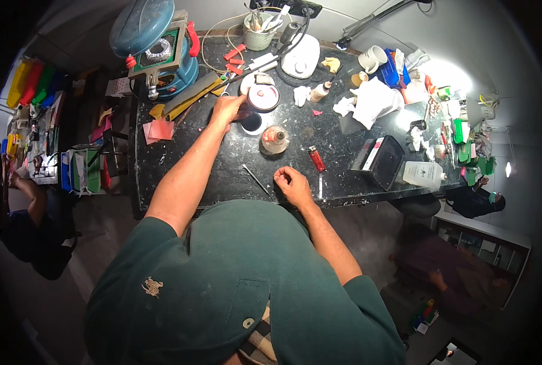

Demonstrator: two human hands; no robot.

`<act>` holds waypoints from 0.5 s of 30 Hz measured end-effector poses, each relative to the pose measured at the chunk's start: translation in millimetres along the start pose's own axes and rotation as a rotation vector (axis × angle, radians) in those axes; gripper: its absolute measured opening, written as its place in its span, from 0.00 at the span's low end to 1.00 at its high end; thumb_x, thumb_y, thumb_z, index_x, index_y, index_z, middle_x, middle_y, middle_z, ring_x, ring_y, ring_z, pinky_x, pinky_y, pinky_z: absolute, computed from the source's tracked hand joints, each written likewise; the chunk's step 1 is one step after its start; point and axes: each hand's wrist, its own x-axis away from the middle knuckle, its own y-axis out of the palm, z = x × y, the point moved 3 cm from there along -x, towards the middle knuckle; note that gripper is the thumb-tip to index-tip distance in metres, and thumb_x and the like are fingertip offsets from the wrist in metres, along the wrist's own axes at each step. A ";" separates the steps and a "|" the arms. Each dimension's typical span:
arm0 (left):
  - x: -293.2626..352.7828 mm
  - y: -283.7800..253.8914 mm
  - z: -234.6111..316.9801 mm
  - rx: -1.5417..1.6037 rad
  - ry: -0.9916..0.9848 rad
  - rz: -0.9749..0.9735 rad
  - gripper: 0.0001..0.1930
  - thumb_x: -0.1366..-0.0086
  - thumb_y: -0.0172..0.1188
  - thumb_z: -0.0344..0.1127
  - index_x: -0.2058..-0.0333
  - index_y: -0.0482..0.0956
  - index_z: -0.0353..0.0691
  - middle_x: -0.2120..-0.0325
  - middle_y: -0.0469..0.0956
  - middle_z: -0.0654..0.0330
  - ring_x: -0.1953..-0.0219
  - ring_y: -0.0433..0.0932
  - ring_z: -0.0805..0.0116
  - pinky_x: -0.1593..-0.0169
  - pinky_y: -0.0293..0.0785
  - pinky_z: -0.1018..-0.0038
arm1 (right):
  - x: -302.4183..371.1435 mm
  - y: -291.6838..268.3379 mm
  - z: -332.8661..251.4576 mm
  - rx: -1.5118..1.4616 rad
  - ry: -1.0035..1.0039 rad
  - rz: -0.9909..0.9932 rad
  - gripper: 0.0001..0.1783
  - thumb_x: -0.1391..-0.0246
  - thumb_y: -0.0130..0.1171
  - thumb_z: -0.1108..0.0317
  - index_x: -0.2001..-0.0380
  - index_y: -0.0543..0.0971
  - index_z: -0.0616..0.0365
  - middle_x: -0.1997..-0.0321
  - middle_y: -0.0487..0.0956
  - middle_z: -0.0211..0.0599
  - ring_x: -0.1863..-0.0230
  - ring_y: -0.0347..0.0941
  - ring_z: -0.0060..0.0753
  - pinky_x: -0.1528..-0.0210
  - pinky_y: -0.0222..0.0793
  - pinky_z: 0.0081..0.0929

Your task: The person works on dental models on a workbench, searches through small parts in a cup, and attaches a cutting disc to a rotary tool. The person then cuts excess plastic from a dental mold using the rotary tool.

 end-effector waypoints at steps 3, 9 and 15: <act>-4.6 -1.5 -2.3 -0.048 0.001 -0.023 0.14 0.37 0.63 0.39 0.67 0.83 0.30 0.73 0.84 0.55 0.74 0.83 0.68 0.70 0.79 0.79 | -0.2 0.9 3.4 -0.004 -0.004 0.007 0.08 0.44 0.62 0.66 0.65 0.80 0.59 0.74 0.74 0.26 0.72 0.68 0.18 0.65 0.67 0.21; -11.4 -4.0 -5.4 -0.161 0.082 -0.067 0.16 0.34 0.62 0.42 0.65 0.83 0.31 0.72 0.83 0.57 0.72 0.82 0.71 0.69 0.77 0.79 | -1.7 1.9 9.0 -0.005 -0.020 0.021 0.08 0.45 0.62 0.66 0.65 0.81 0.59 0.73 0.75 0.27 0.72 0.69 0.19 0.65 0.68 0.21; -12.9 -4.2 -6.4 -0.170 0.086 -0.063 0.15 0.34 0.63 0.41 0.64 0.83 0.31 0.72 0.83 0.58 0.72 0.82 0.71 0.68 0.77 0.79 | -0.9 1.5 7.5 -0.003 -0.014 0.033 0.08 0.44 0.62 0.66 0.65 0.81 0.58 0.73 0.75 0.27 0.72 0.69 0.19 0.65 0.68 0.21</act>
